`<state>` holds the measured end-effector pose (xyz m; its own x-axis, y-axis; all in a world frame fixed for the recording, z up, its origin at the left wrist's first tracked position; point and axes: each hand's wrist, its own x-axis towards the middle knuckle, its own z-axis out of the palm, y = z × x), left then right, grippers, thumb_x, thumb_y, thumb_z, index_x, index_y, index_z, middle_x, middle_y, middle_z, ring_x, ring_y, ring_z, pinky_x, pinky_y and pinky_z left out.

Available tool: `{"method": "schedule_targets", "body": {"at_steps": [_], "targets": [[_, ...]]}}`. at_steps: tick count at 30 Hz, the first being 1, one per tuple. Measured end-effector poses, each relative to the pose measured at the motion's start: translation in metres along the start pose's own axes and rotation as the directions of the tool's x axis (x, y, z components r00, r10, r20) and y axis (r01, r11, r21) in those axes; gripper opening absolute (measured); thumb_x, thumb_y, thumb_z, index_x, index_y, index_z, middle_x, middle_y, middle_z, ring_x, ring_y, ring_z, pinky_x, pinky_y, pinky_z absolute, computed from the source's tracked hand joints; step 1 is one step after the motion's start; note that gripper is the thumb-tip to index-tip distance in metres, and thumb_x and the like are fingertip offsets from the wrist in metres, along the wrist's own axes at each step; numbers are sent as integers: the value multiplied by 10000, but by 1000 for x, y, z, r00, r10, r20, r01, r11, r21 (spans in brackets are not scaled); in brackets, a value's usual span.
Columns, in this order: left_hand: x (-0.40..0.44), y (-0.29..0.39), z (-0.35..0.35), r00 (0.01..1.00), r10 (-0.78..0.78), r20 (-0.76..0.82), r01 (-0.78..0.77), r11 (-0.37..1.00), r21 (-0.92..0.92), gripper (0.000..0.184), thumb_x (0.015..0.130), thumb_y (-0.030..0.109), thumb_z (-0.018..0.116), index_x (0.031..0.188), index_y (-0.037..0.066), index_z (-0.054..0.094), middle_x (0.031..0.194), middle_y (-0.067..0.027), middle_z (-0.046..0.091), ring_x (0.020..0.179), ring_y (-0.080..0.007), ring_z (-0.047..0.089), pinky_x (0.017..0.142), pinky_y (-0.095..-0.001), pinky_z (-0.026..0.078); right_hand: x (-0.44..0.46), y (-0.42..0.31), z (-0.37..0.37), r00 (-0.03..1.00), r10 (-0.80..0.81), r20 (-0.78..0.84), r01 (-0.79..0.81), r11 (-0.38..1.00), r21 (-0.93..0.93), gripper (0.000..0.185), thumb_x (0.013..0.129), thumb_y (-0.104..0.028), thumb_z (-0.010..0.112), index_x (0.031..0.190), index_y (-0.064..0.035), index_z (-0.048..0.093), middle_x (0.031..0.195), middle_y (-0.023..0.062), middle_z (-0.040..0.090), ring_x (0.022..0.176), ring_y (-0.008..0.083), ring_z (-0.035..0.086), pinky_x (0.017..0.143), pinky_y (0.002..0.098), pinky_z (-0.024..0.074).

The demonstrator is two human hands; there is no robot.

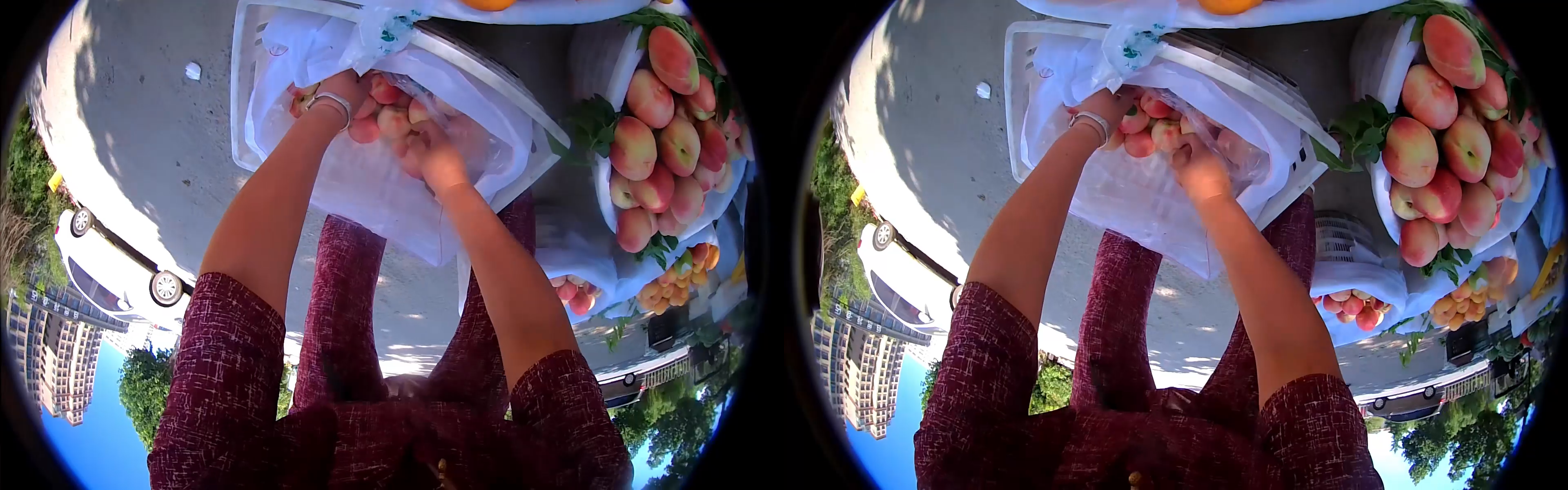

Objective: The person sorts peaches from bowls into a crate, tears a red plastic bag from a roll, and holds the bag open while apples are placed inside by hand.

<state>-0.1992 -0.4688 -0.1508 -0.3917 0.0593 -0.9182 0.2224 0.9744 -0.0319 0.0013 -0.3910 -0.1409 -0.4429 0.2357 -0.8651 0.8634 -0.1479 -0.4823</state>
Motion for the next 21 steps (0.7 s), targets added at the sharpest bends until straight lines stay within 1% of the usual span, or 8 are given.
{"method": "schedule_targets", "body": {"at_steps": [2,4,7,8,11,14,18,21], "targets": [[38,-22,50,928,338,-157,-320,939,127,309,922,308,473,1049,100,663,993,-168,679,958,-300,648,837,-371,482,10,1,-13,943,-333,2,332,940,-75,221,872,-208,558,1016,-54,624,888,156,647,829,282,629,750,376,488],[1,-11,57,926,369,-77,-373,869,-324,255,901,254,497,1017,91,655,1005,-165,670,936,-293,650,818,-363,489,14,-20,-37,963,-270,27,270,941,-207,250,879,-226,553,1038,-47,625,917,159,649,871,291,624,788,379,485],[-34,5,92,873,485,52,-471,866,-171,214,853,206,558,1009,100,657,1053,-136,642,989,-280,619,853,-351,486,23,-20,-65,974,-219,-65,161,860,-485,295,862,-184,593,1098,-8,610,1019,163,648,938,281,622,838,368,479],[-43,14,99,904,429,3,-410,867,-283,227,839,208,582,1026,97,649,1079,-136,628,995,-286,611,862,-355,486,29,-15,-73,968,-221,-117,115,808,-578,319,852,-158,615,1123,9,603,1062,165,647,961,273,622,854,361,477],[-44,33,152,950,126,-285,-295,661,-690,330,823,220,632,1111,62,598,1099,-169,614,891,-316,633,823,-367,506,47,16,-90,907,-294,-303,157,901,-405,345,853,-151,624,1149,24,593,1069,148,652,969,250,621,856,359,476],[-22,49,159,889,101,-446,-417,580,-700,445,798,242,670,1175,40,548,1168,-199,562,976,-338,604,886,-387,485,22,-15,-81,947,5,-320,128,910,394,363,856,-158,627,1166,25,587,1095,138,644,980,231,616,859,357,476],[-18,84,113,994,-49,-95,-16,808,-589,622,770,348,682,1281,77,450,1344,-146,428,1268,-310,414,998,-411,432,36,17,-83,934,-297,-197,211,907,-364,359,864,-134,603,1192,11,573,1135,180,624,1031,293,599,918,372,453],[-17,106,117,975,-220,-38,170,842,-512,680,764,384,685,1298,52,425,1353,-134,407,1300,-295,368,1027,-403,407,22,-18,-72,976,-202,-85,89,719,-689,373,856,-129,596,1204,1,562,1178,215,600,1098,357,562,964,402,428]]}}
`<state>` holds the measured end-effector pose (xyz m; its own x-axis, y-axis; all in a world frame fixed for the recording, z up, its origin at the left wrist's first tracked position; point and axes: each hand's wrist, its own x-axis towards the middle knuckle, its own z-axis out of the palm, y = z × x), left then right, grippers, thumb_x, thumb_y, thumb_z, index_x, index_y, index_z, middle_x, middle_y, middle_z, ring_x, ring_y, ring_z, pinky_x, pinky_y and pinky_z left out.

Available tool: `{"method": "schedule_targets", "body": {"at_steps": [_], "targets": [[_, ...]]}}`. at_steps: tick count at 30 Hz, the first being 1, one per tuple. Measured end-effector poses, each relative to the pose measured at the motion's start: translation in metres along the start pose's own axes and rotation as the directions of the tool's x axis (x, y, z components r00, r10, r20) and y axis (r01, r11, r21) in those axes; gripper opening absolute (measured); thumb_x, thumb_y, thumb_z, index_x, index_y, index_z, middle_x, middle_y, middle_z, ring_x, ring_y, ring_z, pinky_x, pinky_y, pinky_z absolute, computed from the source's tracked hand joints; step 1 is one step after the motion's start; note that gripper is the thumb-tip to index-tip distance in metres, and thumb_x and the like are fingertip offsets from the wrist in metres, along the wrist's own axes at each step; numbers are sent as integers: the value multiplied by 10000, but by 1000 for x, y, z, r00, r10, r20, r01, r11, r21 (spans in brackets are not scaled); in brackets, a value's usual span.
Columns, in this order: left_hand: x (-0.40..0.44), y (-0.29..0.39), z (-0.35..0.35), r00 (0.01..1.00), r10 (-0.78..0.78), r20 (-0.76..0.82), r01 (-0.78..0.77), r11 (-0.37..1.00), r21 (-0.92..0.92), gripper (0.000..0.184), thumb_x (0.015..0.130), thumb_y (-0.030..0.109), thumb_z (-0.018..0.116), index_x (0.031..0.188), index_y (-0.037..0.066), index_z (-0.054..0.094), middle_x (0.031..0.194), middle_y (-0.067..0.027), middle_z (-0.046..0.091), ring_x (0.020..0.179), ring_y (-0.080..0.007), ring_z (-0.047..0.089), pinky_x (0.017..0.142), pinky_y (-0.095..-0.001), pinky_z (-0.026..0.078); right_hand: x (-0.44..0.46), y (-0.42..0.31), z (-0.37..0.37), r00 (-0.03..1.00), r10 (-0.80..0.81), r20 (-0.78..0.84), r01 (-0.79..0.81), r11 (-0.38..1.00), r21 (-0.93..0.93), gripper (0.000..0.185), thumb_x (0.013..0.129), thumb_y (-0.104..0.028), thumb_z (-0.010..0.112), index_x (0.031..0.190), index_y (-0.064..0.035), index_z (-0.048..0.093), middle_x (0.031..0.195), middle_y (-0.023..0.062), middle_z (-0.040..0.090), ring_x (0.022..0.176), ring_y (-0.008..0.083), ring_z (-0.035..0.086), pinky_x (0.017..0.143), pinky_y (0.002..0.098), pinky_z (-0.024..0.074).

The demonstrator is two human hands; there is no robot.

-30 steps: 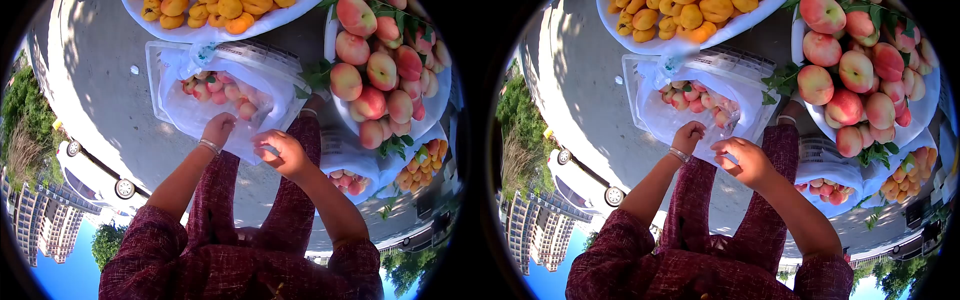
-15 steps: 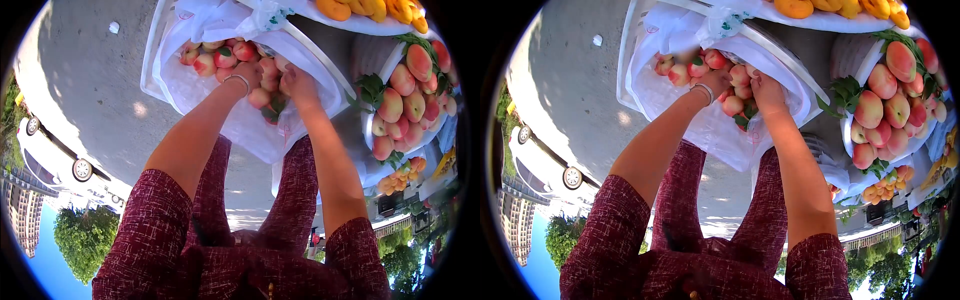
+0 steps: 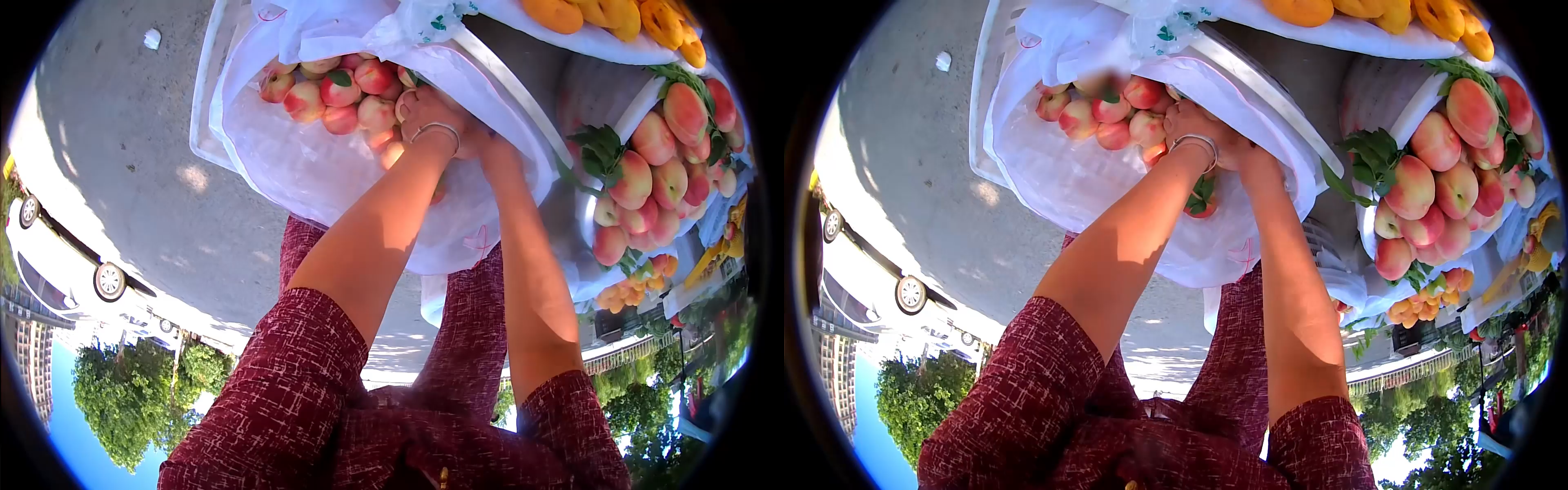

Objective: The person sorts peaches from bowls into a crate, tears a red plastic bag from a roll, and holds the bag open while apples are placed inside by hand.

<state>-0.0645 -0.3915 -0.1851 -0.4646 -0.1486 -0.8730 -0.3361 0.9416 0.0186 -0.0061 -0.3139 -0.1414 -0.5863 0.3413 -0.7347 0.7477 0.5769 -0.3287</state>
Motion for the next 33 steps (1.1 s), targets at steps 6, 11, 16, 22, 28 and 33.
{"method": "schedule_targets", "body": {"at_steps": [6,11,16,22,28,33], "targets": [[11,13,18,991,-117,-64,122,989,84,651,802,449,600,1259,8,458,1336,-123,395,1271,-278,356,1049,-373,324,-8,12,16,994,-71,82,66,996,58,520,819,-199,628,1289,-21,492,1314,228,505,1219,399,467,1017,431,405],[17,6,32,985,-102,-142,115,989,91,656,798,467,594,1259,17,469,1322,-127,412,1263,-280,373,1047,-383,326,4,4,16,993,-39,112,19,984,178,529,843,-227,593,1308,-6,473,1318,233,500,1248,382,450,1038,432,388],[16,1,17,999,-40,-7,41,987,153,822,718,445,704,1354,27,395,1410,-165,346,1312,-284,358,1032,-383,384,-16,30,47,967,-254,-28,241,942,-235,496,847,-138,542,1317,1,470,1364,210,459,1276,367,425,1024,444,377],[4,-27,7,979,141,-144,-161,977,-137,746,653,397,783,1234,24,499,1263,-137,503,1154,-276,529,957,-375,453,-30,35,67,924,-382,33,363,845,-393,535,808,-160,564,1325,-71,461,1325,140,473,1244,294,456,966,439,413],[-28,-80,-38,973,229,20,-168,767,-620,710,660,200,842,1230,-7,472,1121,-108,599,1005,-194,608,844,-308,517,-27,28,82,968,-198,157,229,948,-219,564,829,-149,545,1369,-89,395,1301,143,460,1251,317,432,1004,430,395],[-64,-96,-79,898,415,145,-120,548,-828,723,749,195,798,1326,17,401,1207,-109,565,1096,-221,580,925,-356,503,-22,61,148,999,37,-26,-30,978,208,642,817,-273,605,1404,-144,380,1312,177,445,1308,314,368,1036,404,376]]}}
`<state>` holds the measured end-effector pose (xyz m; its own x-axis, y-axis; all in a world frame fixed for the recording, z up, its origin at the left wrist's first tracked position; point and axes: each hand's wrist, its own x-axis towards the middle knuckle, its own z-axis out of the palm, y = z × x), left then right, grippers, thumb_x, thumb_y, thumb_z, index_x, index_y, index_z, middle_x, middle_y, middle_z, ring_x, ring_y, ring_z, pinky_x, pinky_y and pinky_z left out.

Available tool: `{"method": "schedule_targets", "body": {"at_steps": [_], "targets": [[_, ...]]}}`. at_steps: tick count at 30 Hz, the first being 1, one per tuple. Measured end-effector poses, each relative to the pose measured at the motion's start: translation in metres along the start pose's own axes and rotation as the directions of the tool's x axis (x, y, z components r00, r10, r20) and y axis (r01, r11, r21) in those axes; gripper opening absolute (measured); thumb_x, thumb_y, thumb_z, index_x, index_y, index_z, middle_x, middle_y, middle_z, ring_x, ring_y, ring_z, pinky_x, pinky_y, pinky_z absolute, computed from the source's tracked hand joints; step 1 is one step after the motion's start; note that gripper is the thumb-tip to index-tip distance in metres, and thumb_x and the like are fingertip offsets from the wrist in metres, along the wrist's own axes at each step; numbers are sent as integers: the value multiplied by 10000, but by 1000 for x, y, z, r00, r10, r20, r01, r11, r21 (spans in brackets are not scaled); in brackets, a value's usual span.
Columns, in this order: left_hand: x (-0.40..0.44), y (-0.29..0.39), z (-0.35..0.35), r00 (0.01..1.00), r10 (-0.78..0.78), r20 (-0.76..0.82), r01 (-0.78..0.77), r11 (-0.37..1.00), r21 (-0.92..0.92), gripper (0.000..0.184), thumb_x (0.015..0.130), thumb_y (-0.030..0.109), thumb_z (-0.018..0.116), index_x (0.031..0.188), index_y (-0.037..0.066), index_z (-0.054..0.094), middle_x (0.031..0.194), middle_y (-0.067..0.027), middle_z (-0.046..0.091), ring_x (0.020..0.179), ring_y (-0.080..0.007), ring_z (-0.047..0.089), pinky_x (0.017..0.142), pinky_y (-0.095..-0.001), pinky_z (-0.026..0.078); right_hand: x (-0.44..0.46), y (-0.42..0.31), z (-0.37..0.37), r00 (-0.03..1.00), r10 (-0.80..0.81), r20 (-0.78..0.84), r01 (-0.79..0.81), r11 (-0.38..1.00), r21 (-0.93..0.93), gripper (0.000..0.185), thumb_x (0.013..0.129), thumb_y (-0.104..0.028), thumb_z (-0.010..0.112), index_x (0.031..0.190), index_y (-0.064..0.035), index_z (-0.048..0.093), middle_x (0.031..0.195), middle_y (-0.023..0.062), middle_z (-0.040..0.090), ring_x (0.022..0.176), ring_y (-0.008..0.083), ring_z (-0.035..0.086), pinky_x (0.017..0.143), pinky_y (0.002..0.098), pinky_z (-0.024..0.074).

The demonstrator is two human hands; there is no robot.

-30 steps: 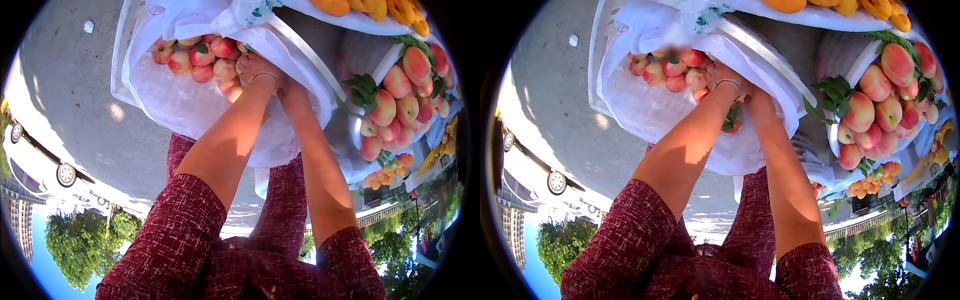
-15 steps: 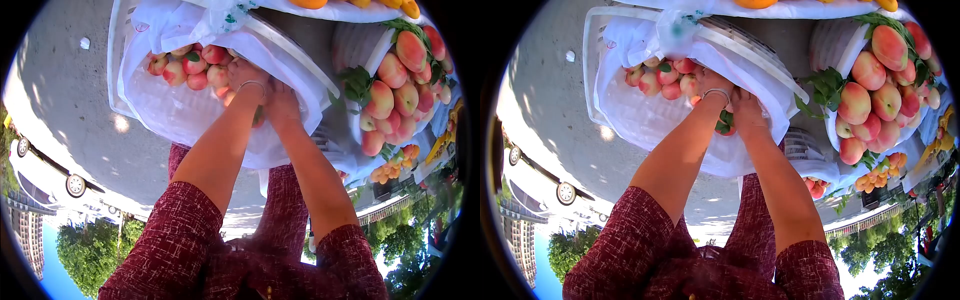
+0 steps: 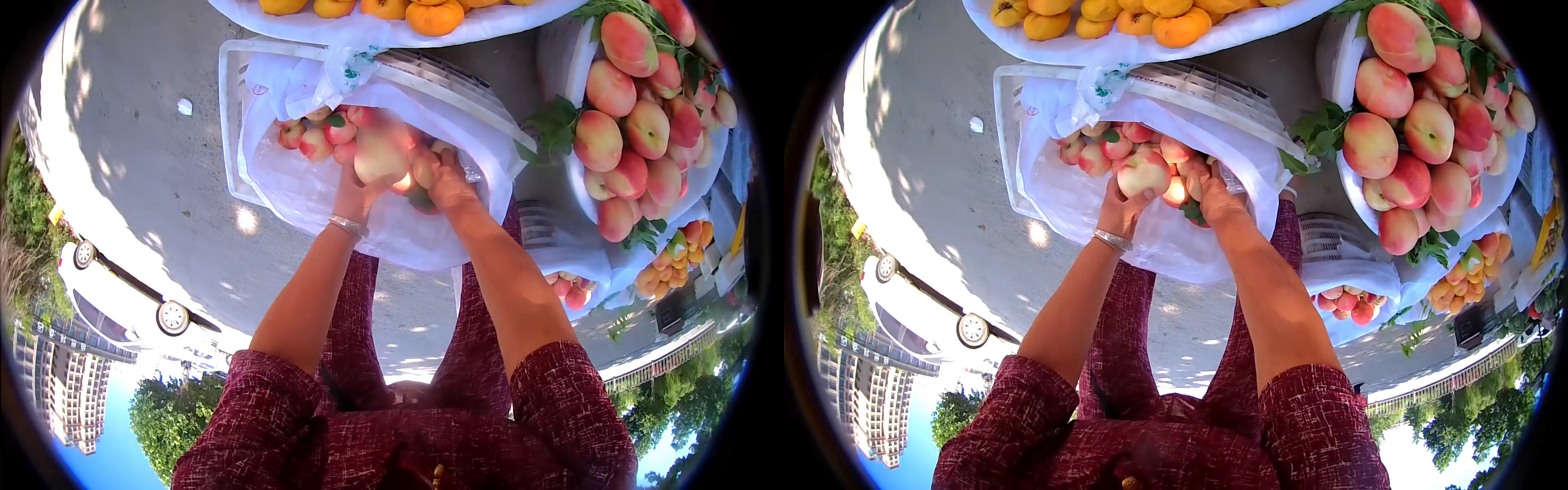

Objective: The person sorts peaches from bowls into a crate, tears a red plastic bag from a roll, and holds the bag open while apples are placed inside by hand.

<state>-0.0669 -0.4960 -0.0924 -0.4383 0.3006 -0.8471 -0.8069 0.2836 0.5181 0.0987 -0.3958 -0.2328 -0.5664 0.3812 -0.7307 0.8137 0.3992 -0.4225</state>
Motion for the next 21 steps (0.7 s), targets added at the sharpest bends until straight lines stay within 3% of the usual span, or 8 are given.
{"method": "schedule_targets", "body": {"at_steps": [1,3,5,7,9,12,16,21], "targets": [[-15,14,4,999,-52,-5,51,994,-93,732,766,213,785,1351,34,382,1226,-113,555,1113,-239,575,941,-373,500,9,-6,5,992,126,3,-124,968,218,656,797,-312,638,1391,-160,404,1307,173,464,1287,317,401,1013,409,396],[-30,33,7,988,-141,59,152,948,-279,752,789,257,764,1387,66,350,1268,-125,534,1134,-278,568,963,-402,496,16,-15,4,987,111,117,-146,923,356,667,778,-337,683,1375,-174,435,1280,149,511,1218,301,471,970,393,427],[-42,46,3,959,-205,196,274,852,-446,773,801,308,749,1411,98,324,1313,-142,509,1143,-319,565,975,-429,495,14,-57,-74,945,-136,298,65,969,237,658,776,-308,703,1367,-171,448,1240,109,567,1123,266,545,930,350,447],[-50,67,16,954,-160,254,270,825,-496,781,800,356,741,1411,102,326,1335,-155,495,1152,-331,560,980,-431,496,-2,-71,-129,883,-190,430,5,918,396,691,744,-270,736,1365,-161,452,1215,86,590,1082,235,577,907,326,460],[-51,84,29,956,-109,271,241,820,-519,797,795,386,742,1412,100,326,1362,-168,476,1168,-334,554,980,-430,498,-41,-63,-166,842,-123,526,-342,632,695,769,680,-225,781,1368,-144,446,1208,78,582,1096,207,566,902,321,464],[-52,123,59,955,-29,296,171,869,-465,724,781,339,763,1363,136,384,1350,-92,474,1237,-283,493,1053,-471,433,-80,-31,-192,849,-270,453,-399,234,887,800,696,-235,783,1389,-97,408,1244,68,551,1126,192,545,898,322,476],[-48,163,110,926,-42,375,163,941,-296,818,795,411,740,1389,26,329,1363,-202,464,1215,-363,522,991,-432,492,-127,-7,-272,834,-435,340,-485,-283,828,914,708,-413,793,1427,-75,342,1315,60,507,1177,187,528,970,331,447],[-42,182,203,927,-113,359,152,985,-83,779,808,376,731,1380,25,337,1333,-184,484,1218,-344,517,968,-423,505,-161,34,-354,960,-257,114,-227,-469,854,921,716,-384,809,1427,-53,327,1368,84,475,1243,235,501,1014,370,445]]}}
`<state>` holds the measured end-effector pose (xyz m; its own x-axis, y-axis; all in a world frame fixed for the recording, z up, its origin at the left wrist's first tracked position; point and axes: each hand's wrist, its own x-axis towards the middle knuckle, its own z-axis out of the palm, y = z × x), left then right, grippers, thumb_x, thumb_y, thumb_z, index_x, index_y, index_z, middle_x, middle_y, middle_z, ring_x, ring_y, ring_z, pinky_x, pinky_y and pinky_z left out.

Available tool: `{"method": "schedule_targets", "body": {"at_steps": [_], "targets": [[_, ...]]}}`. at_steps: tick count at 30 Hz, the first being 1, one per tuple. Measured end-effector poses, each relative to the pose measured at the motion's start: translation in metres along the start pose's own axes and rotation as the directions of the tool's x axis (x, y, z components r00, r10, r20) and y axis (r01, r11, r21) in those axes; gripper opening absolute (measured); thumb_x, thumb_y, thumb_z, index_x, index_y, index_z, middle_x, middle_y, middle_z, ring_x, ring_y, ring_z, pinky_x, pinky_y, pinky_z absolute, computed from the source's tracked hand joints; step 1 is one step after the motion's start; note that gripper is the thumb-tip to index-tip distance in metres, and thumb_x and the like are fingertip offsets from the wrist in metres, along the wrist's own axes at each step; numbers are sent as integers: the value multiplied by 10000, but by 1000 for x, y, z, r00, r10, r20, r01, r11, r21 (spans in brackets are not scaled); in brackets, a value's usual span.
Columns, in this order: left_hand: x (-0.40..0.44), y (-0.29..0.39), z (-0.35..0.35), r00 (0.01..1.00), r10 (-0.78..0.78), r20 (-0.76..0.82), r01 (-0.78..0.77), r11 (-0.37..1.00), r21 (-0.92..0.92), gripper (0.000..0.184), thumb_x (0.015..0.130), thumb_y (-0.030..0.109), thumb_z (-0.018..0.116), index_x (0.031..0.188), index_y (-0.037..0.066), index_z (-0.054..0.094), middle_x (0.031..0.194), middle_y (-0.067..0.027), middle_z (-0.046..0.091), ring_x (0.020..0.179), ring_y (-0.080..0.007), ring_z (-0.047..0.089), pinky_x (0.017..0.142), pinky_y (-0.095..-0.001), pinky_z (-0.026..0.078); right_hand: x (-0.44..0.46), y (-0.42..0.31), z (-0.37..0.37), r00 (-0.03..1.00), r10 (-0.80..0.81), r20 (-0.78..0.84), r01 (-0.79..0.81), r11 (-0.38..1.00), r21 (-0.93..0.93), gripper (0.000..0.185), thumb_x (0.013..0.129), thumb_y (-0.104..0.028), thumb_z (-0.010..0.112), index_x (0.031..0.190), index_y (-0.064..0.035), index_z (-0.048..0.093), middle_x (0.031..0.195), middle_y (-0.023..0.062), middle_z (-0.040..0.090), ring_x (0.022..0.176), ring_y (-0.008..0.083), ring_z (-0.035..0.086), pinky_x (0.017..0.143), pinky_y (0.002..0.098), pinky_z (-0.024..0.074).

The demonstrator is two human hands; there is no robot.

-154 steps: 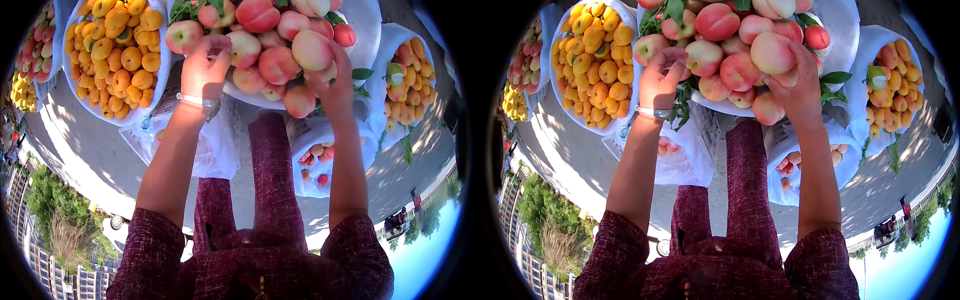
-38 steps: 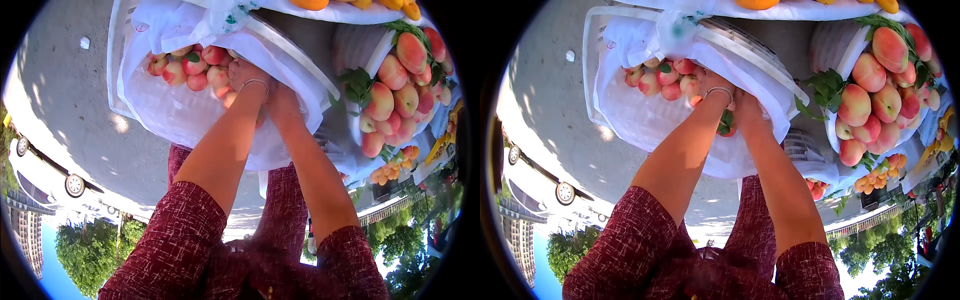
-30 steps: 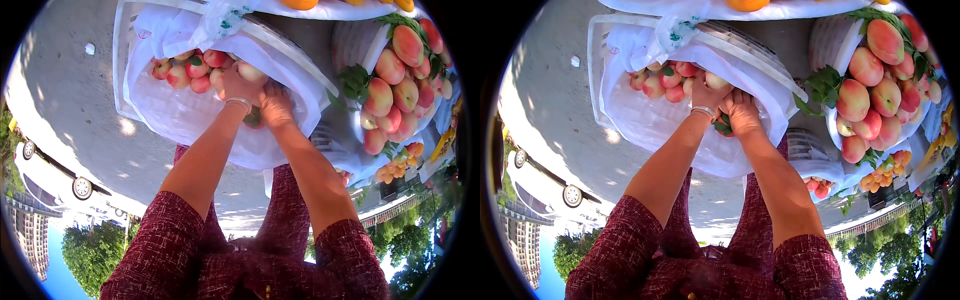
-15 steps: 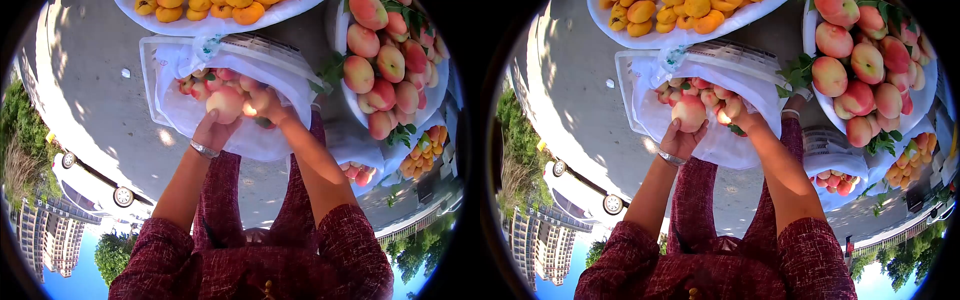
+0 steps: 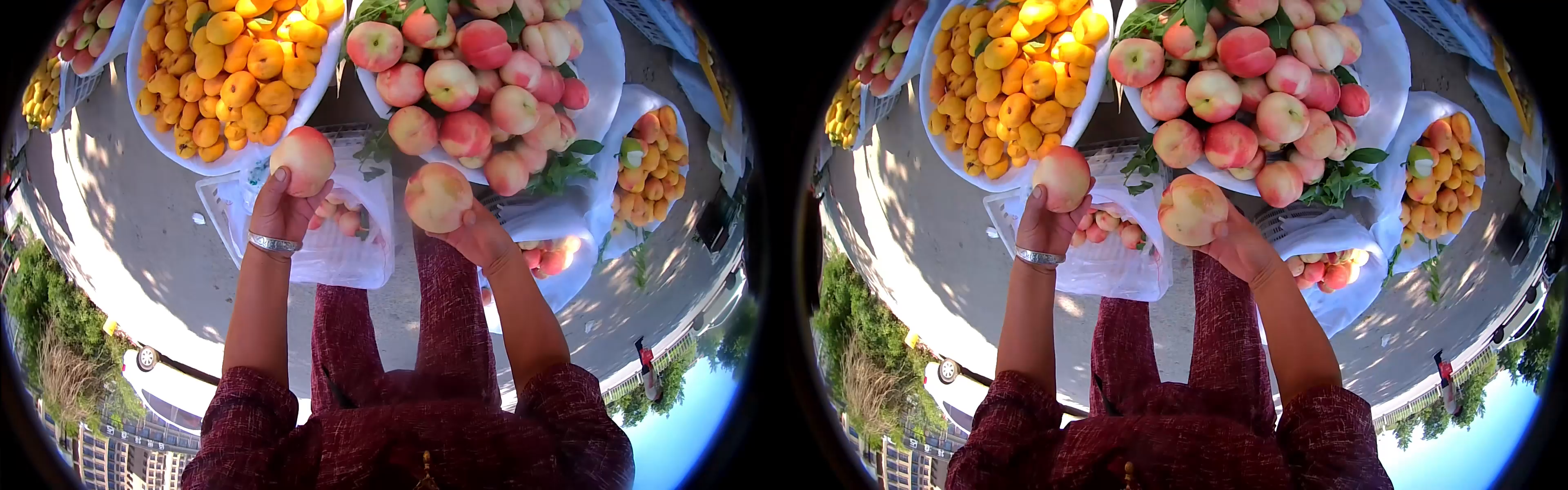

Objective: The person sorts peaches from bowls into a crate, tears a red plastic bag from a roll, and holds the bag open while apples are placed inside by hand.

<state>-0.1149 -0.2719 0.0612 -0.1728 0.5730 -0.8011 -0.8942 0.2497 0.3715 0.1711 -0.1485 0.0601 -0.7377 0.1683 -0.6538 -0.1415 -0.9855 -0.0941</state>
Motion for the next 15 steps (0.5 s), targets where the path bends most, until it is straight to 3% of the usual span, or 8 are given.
{"method": "schedule_targets", "body": {"at_steps": [3,4,7,9,12,15], "targets": [[29,0,54,999,-12,33,6,985,175,737,805,341,733,1362,38,357,1267,-145,520,1110,-285,577,878,-386,543,-22,-40,-5,980,-155,-126,142,984,-105,956,684,-339,831,1436,-65,309,1379,89,461,1267,251,476,1036,388,427],[36,1,74,999,6,53,-20,965,262,732,803,335,735,1358,39,359,1250,-136,526,1085,-272,586,857,-380,550,-25,-48,-12,964,-225,-144,217,974,-68,912,684,-195,801,1433,-87,292,1381,77,444,1275,229,459,1043,383,416],[60,1,133,991,134,21,-124,837,532,660,803,288,733,1318,45,401,1186,-110,546,1000,-219,614,746,-345,567,-33,-86,-8,863,-438,-250,364,884,-293,864,687,-121,792,1402,-72,308,1354,89,450,1268,223,459,1039,392,422],[90,7,156,983,184,-1,-137,735,664,681,760,263,787,1272,5,421,1164,-145,550,966,-240,627,736,-328,561,-28,-103,-15,798,-554,-239,411,789,-457,826,695,-79,775,1382,-54,316,1322,97,458,1261,218,459,1032,378,431],[133,19,190,950,294,109,-226,402,887,720,742,332,789,1271,-2,432,1160,-158,573,991,-255,630,780,-338,553,-15,-130,-5,702,-687,-191,372,581,-724,828,670,-118,792,1363,-44,345,1287,133,474,1237,247,474,1022,367,434],[162,35,209,945,258,202,-193,-60,979,755,729,425,761,1282,15,449,1148,-169,606,1011,-262,632,812,-341,536,5,-134,2,591,-806,-21,104,102,-989,841,635,-150,806,1350,-49,374,1252,174,484,1190,295,495,1007,392,428]]}}
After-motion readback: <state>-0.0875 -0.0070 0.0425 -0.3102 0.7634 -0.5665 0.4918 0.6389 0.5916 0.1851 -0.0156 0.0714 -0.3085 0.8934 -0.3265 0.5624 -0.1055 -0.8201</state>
